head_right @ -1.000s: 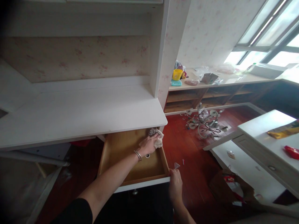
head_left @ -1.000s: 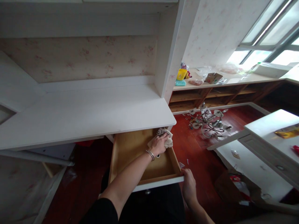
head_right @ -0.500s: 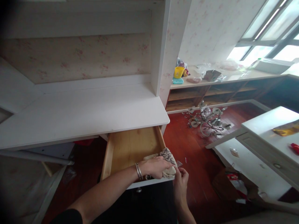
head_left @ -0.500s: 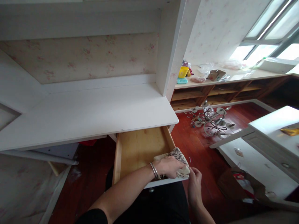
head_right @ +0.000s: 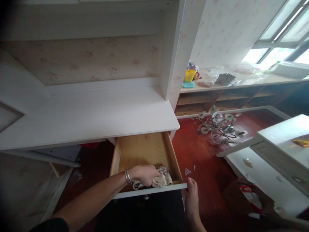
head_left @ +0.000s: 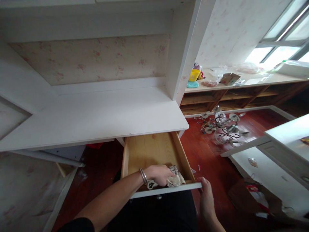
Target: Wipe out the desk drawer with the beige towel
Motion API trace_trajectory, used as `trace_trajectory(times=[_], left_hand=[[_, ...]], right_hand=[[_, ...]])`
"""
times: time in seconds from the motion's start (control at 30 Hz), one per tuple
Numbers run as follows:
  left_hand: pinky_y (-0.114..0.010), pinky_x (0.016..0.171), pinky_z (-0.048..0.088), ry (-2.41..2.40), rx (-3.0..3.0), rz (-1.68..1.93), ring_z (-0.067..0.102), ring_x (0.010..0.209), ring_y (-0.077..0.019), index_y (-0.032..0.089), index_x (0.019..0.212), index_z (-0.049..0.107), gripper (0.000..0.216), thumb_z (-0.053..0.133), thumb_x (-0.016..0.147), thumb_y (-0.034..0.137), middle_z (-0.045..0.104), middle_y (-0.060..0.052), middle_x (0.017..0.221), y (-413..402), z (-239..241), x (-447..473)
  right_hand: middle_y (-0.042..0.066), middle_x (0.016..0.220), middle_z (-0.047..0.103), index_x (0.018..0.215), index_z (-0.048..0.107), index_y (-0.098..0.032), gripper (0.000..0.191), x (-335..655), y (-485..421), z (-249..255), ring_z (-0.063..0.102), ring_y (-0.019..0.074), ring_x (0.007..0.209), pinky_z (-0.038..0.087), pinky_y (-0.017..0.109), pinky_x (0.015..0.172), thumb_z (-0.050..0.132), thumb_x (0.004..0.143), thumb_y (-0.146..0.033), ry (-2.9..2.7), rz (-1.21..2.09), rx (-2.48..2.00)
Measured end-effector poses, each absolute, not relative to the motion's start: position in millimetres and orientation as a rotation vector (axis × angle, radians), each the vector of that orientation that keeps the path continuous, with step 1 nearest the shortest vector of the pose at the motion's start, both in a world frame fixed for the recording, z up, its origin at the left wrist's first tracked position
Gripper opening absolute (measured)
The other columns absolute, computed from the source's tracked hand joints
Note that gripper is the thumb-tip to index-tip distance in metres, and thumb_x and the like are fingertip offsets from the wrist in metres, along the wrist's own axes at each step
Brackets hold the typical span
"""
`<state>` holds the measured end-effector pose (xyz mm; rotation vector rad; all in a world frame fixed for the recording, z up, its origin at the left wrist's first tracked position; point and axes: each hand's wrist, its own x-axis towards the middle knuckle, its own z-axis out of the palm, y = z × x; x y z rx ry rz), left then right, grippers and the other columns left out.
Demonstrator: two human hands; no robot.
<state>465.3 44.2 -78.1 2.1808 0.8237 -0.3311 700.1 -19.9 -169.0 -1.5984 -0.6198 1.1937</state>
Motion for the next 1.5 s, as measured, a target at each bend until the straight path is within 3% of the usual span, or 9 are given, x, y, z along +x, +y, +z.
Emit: trace_trajectory(times=[0.37, 0.47, 0.63, 0.77, 0.9, 1.07, 1.17, 1.37, 1.5], left_hand=[[-0.026, 0.055, 0.041, 1.173, 2.18, -0.431, 0.061, 0.074, -0.0206, 0.024, 0.085, 0.062, 0.017, 0.06, 0.069, 0.019, 0.064, -0.004, 0.084, -25.1, -38.1, 369.0], [-0.031, 0.071, 0.045, 1.289, 2.224, -0.302, 0.06, 0.087, -0.0223, 0.027, 0.092, 0.063, 0.019, 0.059, 0.075, 0.02, 0.066, -0.002, 0.09, -45.4, -25.2, 362.1], [-0.044, 0.094, 0.038, 1.555, 2.325, -0.158, 0.054, 0.107, -0.024, 0.027, 0.108, 0.06, 0.027, 0.043, 0.091, 0.014, 0.066, -0.002, 0.111, -73.0, -10.5, 365.5], [-0.048, 0.097, 0.038, 1.733, 2.304, -0.182, 0.053, 0.112, -0.0258, 0.027, 0.115, 0.059, 0.033, 0.041, 0.091, 0.012, 0.059, -0.003, 0.128, -75.8, -24.4, 347.4], [-0.039, 0.105, 0.039, 1.779, 2.173, -0.042, 0.046, 0.127, -0.0228, 0.028, 0.133, 0.049, 0.057, 0.055, 0.079, 0.01, 0.039, -0.004, 0.15, -72.5, -59.7, 324.4], [-0.041, 0.112, 0.035, 1.847, 2.136, 0.068, 0.04, 0.134, -0.0242, 0.024, 0.137, 0.046, 0.061, 0.062, 0.078, 0.027, 0.037, -0.007, 0.151, -69.5, -85.5, 313.6], [-0.055, 0.11, 0.034, 2.095, 2.107, 0.067, 0.036, 0.136, -0.0321, 0.031, 0.13, 0.052, 0.052, 0.063, 0.079, 0.035, 0.036, -0.006, 0.151, -67.2, -86.1, 312.1], [-0.035, 0.087, 0.056, 2.209, 2.037, -0.03, 0.046, 0.129, -0.0269, 0.025, 0.132, 0.047, 0.05, 0.055, 0.083, 0.022, 0.035, -0.009, 0.15, -55.9, -94.6, 317.1], [-0.036, 0.098, 0.05, 2.292, 2.144, -0.019, 0.038, 0.136, -0.0257, 0.018, 0.134, 0.044, 0.052, 0.045, 0.083, 0.006, 0.037, -0.012, 0.15, -28.7, -104.0, 314.7]], right_hand=[[0.0, 0.091, 0.056, 0.087, 0.059, -0.02, 0.037, 707.5, -16.3, -180.7, 0.049, 0.0223, 0.093, 0.034, 0.033, 0.085, 0.044, 0.077, -0.052, -0.89, 1.057, -1.767], [0.002, 0.093, 0.057, 0.089, 0.059, -0.019, 0.039, 708.5, -15.6, -176.4, 0.05, 0.0246, 0.095, 0.034, 0.036, 0.087, 0.04, 0.076, -0.051, -0.923, 1.057, -1.862], [0.004, 0.097, 0.057, 0.093, 0.058, -0.02, 0.044, 707.8, -15.3, -170.8, 0.051, 0.0281, 0.098, 0.034, 0.04, 0.091, 0.039, 0.07, -0.053, -0.97, 1.027, -1.928], [0.006, 0.095, 0.057, 0.091, 0.058, -0.019, 0.042, 704.8, -13.3, -165.4, 0.051, 0.0294, 0.097, 0.034, 0.042, 0.092, 0.036, 0.073, -0.05, -0.942, 1.07, -2.003], [0.007, 0.097, 0.057, 0.091, 0.059, -0.019, 0.043, 703.1, -11.5, -164.1, 0.051, 0.031, 0.102, 0.032, 0.043, 0.095, 0.032, 0.076, -0.05, -0.959, 1.034, -2.04], [0.008, 0.095, 0.059, 0.09, 0.06, -0.019, 0.044, 701.9, -11.3, -160.7, 0.051, 0.0307, 0.101, 0.034, 0.042, 0.093, 0.036, 0.073, -0.052, -0.981, 1.028, -2.019], [0.007, 0.091, 0.06, 0.09, 0.061, -0.018, 0.051, 699.3, -11.1, -153.7, 0.054, 0.0294, 0.094, 0.037, 0.04, 0.088, 0.036, 0.072, -0.059, -0.902, 1.059, -2.047], [0.007, 0.089, 0.062, 0.088, 0.062, -0.019, 0.053, 699.3, -11.1, -149.4, 0.056, 0.0289, 0.089, 0.038, 0.04, 0.085, 0.033, 0.074, -0.061, -0.97, 1.054, -2.1], [0.006, 0.089, 0.063, 0.088, 0.065, -0.017, 0.055, 699.4, -10.3, -150.3, 0.056, 0.0289, 0.09, 0.038, 0.042, 0.088, 0.034, 0.077, -0.062, -0.902, 1.092, -2.095]])
